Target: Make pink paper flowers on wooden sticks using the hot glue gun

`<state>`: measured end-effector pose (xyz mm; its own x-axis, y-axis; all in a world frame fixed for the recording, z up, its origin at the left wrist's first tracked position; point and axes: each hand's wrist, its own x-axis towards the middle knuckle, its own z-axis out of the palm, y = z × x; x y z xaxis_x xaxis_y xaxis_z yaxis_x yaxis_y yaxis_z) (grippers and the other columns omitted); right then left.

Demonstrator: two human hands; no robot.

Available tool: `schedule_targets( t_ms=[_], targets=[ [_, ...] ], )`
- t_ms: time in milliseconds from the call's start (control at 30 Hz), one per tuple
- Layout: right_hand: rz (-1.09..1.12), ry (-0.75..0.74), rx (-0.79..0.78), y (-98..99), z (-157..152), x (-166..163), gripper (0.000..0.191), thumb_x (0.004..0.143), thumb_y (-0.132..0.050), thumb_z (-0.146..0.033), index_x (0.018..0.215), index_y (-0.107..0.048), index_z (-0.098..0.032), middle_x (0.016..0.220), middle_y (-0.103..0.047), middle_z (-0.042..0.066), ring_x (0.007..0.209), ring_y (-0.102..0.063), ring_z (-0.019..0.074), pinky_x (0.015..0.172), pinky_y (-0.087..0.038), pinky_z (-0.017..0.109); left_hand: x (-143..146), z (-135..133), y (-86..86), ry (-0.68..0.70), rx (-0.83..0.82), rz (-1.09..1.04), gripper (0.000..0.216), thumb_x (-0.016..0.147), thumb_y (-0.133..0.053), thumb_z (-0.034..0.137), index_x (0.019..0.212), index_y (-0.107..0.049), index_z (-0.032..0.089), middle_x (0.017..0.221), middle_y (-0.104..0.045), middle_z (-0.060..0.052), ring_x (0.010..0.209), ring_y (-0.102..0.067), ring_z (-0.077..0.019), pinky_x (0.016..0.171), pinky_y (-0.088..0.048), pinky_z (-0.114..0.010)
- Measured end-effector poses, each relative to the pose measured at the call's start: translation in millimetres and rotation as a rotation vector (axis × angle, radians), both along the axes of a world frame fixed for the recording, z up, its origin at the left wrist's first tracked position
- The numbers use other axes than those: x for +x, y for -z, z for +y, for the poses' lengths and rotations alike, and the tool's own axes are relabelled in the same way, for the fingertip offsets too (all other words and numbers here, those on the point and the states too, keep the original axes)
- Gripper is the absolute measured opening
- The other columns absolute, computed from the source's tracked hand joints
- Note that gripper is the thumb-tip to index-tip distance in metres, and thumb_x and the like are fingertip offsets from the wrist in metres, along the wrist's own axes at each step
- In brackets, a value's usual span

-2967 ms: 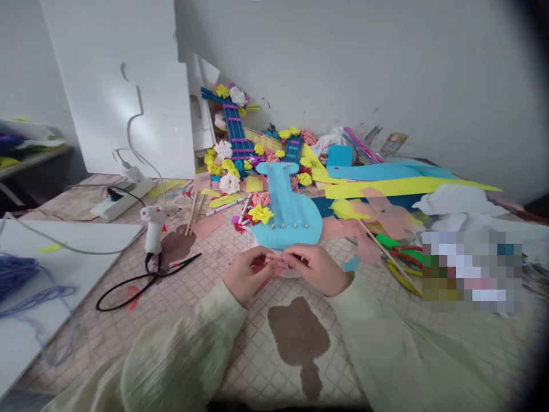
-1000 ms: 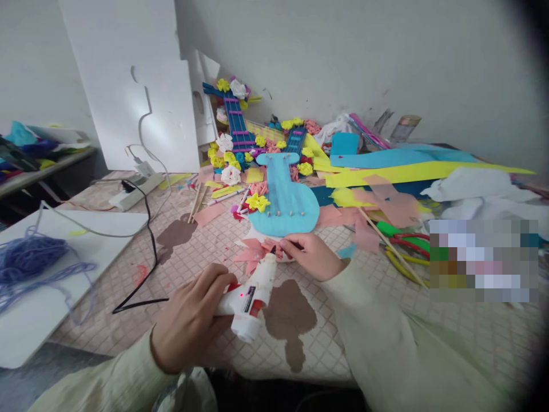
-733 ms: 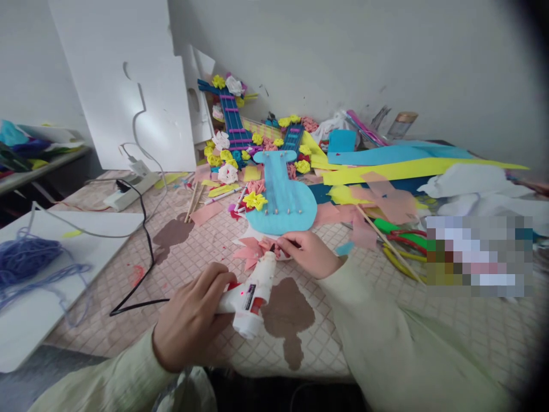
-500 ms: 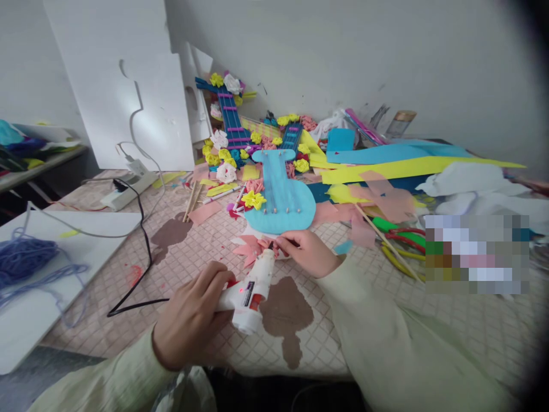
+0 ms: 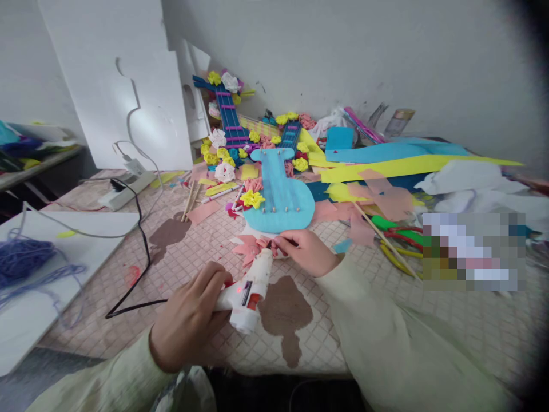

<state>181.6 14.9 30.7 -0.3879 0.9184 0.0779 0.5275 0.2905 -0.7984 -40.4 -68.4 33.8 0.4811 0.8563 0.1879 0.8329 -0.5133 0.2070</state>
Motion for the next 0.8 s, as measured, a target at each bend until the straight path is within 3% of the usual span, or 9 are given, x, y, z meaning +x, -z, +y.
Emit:
schedule_targets(
  t_ms=[800],
  targets=[
    [-0.062,0.016,0.051,3.9,0.4,-0.7,0.032,0.084,-0.043,-0.027,0.057,-0.054,-0.013,0.051,-0.045,-0.003,0.052,-0.039,0.0085,0.050,-0.025,0.022,-4.8,-1.2,4.2,-0.036,0.000,-0.039,0.019,0.074,-0.042,0.012,0.092,-0.043,0.019,0.091,-0.049,-0.005,0.076,-0.052,-0.0184,0.062,-0.043,-0.029]
  ],
)
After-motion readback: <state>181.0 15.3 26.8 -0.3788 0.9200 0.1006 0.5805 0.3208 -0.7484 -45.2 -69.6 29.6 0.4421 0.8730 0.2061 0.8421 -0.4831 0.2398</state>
